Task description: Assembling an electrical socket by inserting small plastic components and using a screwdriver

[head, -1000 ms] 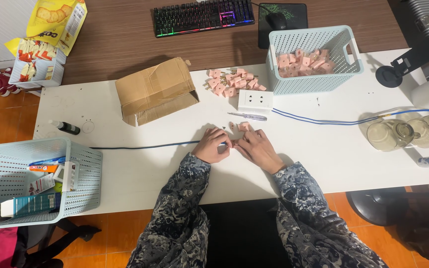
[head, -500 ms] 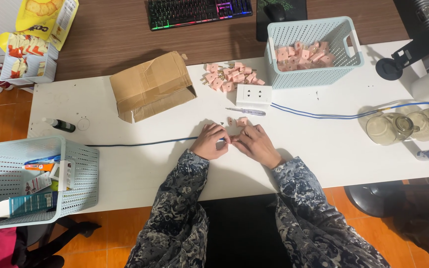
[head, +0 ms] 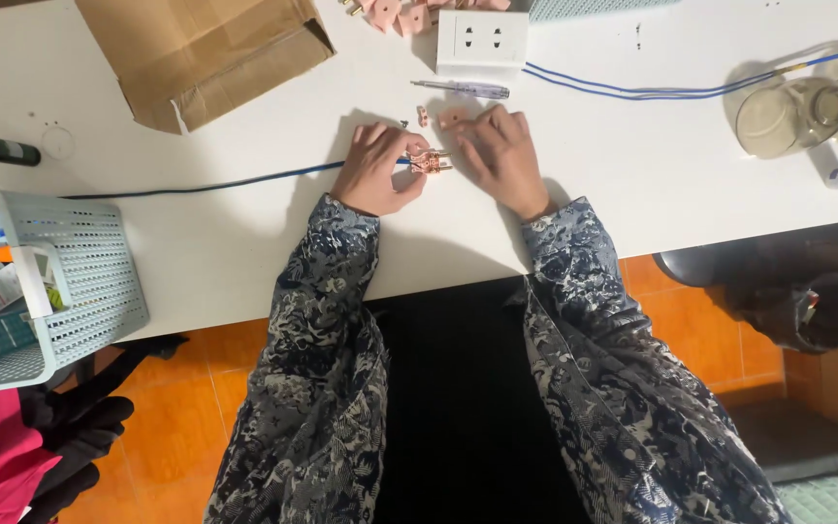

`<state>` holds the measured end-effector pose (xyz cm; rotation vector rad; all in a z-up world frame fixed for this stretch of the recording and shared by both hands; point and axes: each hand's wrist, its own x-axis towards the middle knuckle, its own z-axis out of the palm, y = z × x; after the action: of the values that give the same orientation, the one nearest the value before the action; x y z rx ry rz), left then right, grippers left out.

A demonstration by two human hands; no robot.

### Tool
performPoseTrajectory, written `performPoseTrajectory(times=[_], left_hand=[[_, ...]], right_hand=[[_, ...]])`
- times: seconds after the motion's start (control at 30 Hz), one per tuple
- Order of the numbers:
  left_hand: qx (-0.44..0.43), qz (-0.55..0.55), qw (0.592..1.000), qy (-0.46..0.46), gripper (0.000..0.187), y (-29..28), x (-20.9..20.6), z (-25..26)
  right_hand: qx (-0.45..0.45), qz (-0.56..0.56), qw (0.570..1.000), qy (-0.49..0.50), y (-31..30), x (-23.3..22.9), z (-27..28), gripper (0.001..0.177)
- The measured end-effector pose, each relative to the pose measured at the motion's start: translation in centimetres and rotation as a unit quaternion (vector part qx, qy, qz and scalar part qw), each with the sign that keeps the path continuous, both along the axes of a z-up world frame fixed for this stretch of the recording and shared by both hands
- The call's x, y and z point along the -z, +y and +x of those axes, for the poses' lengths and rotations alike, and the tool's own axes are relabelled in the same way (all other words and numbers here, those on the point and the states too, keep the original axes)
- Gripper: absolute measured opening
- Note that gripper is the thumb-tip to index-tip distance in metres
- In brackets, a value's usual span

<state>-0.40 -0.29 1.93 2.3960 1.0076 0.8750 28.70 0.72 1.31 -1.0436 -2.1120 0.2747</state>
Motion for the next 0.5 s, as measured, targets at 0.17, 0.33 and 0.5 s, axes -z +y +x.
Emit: performPoseTrajectory(times=[0.17, 0.33, 0.5], left_hand=[[-0.009, 0.005, 0.999, 0.030, 0.042, 0.1, 0.0, -0.1], [-0.101, 0.043, 0.993, 0.037, 0.036, 2.2, 1.5, -1.2], [-0.121, 0.096, 0.982, 0.108, 0.061, 4.0, 0.2, 0.6]], right_hand=[[0.027, -0.012, 0.999, 0.013, -0.6, -2.4, -0.8, 0.018], [0.040, -0.031, 0.999, 0.007, -0.7, -2.5, -0.7, 0.017], [0.033, -0.031, 0.999, -0.001, -1.2, -3.9, -1.0, 0.020]])
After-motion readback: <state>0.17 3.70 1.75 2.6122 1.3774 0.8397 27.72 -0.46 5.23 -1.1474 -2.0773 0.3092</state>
